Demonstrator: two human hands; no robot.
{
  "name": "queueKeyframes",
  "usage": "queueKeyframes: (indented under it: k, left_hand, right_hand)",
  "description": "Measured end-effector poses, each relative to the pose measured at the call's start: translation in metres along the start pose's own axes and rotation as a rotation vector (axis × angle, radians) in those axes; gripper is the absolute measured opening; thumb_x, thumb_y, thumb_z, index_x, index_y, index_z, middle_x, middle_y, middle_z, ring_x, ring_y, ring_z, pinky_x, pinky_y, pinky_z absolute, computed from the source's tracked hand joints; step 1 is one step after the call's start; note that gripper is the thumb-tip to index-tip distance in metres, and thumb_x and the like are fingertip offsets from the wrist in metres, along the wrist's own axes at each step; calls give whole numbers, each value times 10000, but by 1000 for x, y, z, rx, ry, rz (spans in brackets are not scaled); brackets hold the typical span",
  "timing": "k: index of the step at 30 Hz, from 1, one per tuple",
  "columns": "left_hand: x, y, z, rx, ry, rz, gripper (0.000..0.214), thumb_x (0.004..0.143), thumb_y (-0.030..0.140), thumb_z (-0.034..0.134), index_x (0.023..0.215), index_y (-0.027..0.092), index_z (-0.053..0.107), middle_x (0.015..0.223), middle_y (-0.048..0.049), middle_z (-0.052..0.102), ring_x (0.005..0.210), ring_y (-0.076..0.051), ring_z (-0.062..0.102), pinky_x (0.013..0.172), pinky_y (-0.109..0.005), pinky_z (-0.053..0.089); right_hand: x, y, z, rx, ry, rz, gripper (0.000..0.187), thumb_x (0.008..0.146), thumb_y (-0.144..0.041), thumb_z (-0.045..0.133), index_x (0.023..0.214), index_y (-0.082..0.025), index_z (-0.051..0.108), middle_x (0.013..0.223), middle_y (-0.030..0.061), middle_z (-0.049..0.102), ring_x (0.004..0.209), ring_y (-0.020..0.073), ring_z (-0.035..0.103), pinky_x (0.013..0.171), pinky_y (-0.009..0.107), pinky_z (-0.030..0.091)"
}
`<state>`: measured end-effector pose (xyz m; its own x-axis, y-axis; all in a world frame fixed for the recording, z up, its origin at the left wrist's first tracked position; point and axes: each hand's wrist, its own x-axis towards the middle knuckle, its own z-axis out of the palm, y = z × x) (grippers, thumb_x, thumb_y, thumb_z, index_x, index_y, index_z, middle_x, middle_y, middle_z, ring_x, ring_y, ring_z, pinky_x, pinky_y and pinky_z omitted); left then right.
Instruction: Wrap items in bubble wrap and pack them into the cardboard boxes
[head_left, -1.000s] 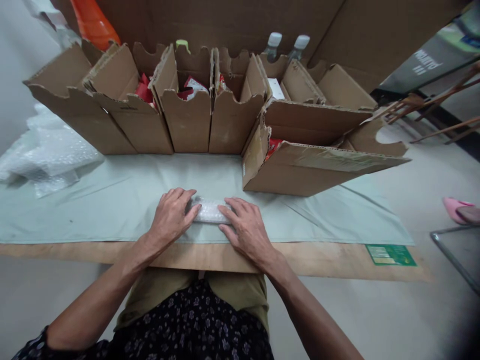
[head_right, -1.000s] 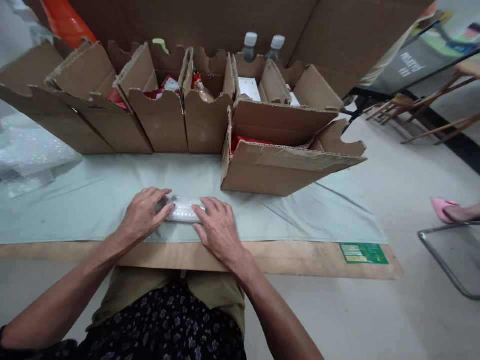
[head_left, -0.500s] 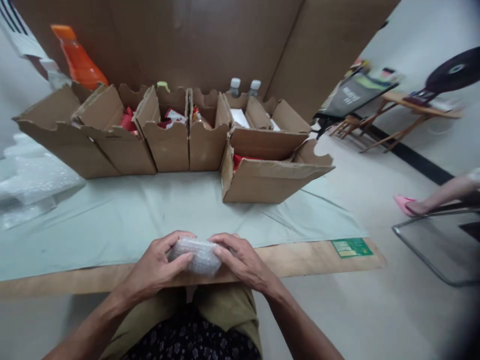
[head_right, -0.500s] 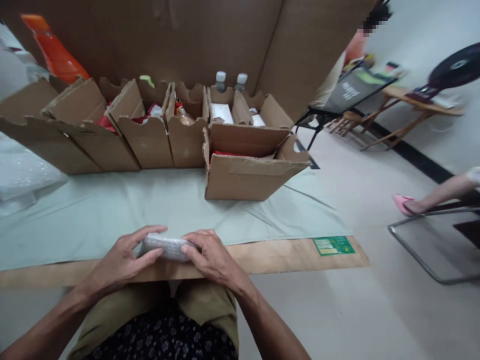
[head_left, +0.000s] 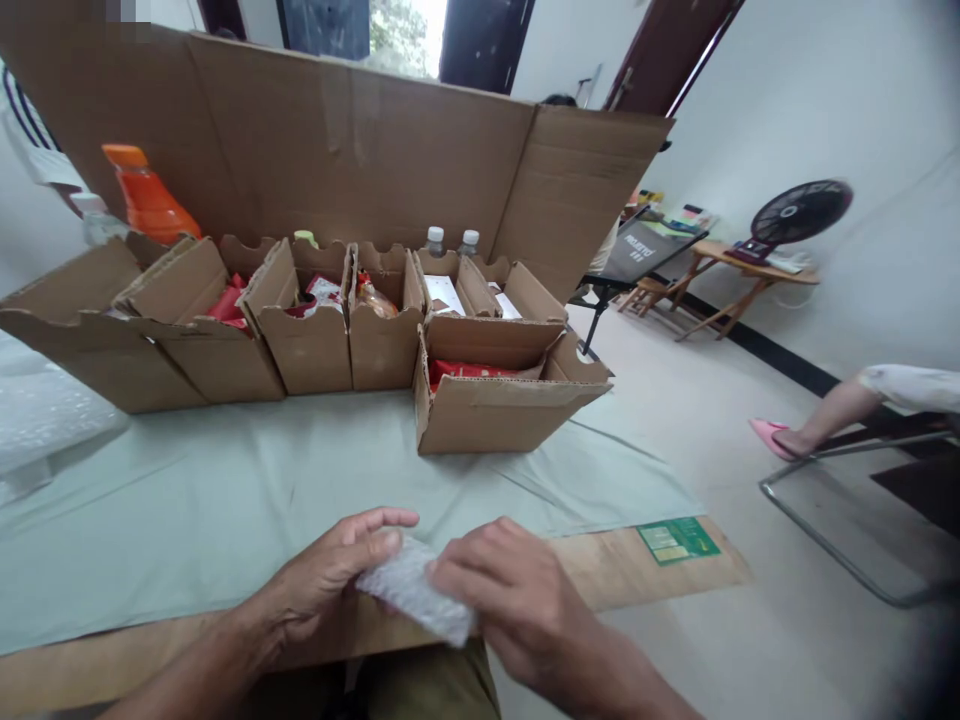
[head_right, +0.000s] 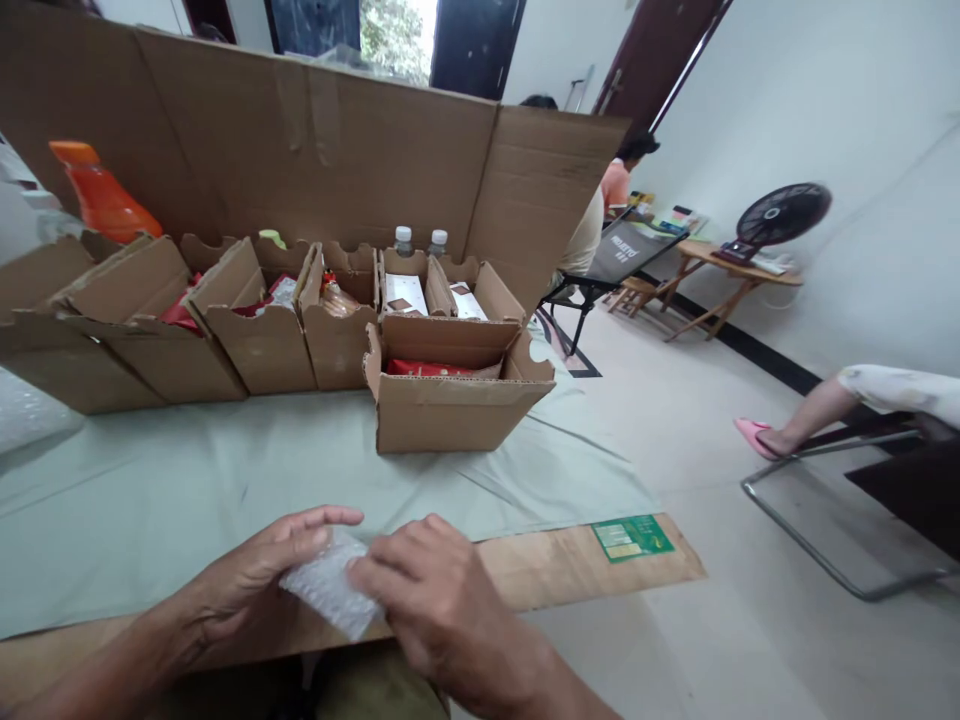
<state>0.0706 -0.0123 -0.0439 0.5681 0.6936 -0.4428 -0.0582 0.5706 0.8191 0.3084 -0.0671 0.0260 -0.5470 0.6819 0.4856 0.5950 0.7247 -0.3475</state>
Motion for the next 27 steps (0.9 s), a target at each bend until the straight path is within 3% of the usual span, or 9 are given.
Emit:
queueKeyframes:
  k: [2, 5, 8, 10, 13, 15, 19, 23, 27]
  left_hand:
    - [7, 14, -4, 232, 141, 194, 652, 879, 644, 672, 1336, 179, 646, 980, -99, 744, 864, -229, 681, 792, -345, 524]
    - [21, 47, -4, 696, 377, 686, 521, 923, 440, 674, 1397, 234, 605, 1355, -134, 689, 1226, -303, 640, 1027, -454, 504]
    - [43, 82, 11, 1098, 476, 1221, 655, 902, 220, 678, 1522, 209, 463, 1548, -155, 556, 1497, -329, 432, 1200, -538, 373]
    - [60, 98, 24, 1239, 482, 1375, 649, 886, 154, 674, 1500, 151, 464, 1557, -191, 538, 1557, -353, 337, 1228, -569, 330]
    - [79, 102, 34, 1291, 399, 1366, 326, 875, 91, 657, 1191, 173, 651, 1504, -178, 581, 1548, -378, 344, 1221, -602, 327]
    - [85, 96, 34, 1251, 346, 1370, 206, 877, 56, 641, 1022, 197, 673, 1529, -157, 548, 1545, -371, 342, 1214, -609, 335]
    - [87, 84, 27, 1164, 355, 1391, 258, 868, 1, 632, 1016, 208, 680, 1706, -100, 303, 1569, -334, 278, 1216, -541, 360]
    - [90, 81, 25, 1148, 365, 1411, 270, 857, -3, 649, 1016, 212, 687, 1763, -36, 180, 1584, -322, 246, 1238, -517, 345]
    - [93, 79, 25, 1148, 384, 1410, 272, 851, 17, 674, 1023, 226, 695, 1764, -21, 192, 1583, -325, 252, 1231, -526, 357]
  right_hand:
    - [7, 17, -35, 63, 165, 163, 241, 993, -134, 551, 1109, -272, 711, 957, 11, 794, 819, 178, 730, 696, 308, 583]
    - [26, 53, -90, -6, 501, 469, 47, 933, -319, 725, 893, -314, 749, 837, -3, 779, 767, 222, 730, 656, 343, 593]
    - [58, 91, -119, -12, 595, 585, 119, 873, -402, 779, 797, -317, 747, 813, 3, 764, 762, 246, 709, 690, 388, 589]
    - [80, 112, -122, 79, 519, 552, 123, 836, -405, 799, 890, -296, 779, 913, 13, 786, 845, 249, 712, 770, 403, 591]
    - [102, 126, -119, 203, 362, 534, 201, 815, -391, 790, 937, -231, 792, 936, 32, 792, 906, 234, 708, 811, 381, 581]
    - [110, 127, -120, 195, 241, 537, 177, 830, -371, 760, 904, -212, 787, 892, 28, 780, 853, 208, 694, 749, 333, 556]
    - [123, 126, -120, 61, -109, 527, 175, 870, -335, 671, 798, -194, 744, 667, -11, 657, 603, 139, 551, 539, 264, 386]
    - [142, 133, -90, -119, -474, 520, 142, 849, -179, 632, 713, -188, 672, 599, -38, 590, 555, 106, 457, 546, 266, 281]
    - [156, 137, -49, -388, -783, 431, 121, 857, -172, 638, 830, -186, 755, 762, 43, 737, 640, 159, 581, 589, 288, 277]
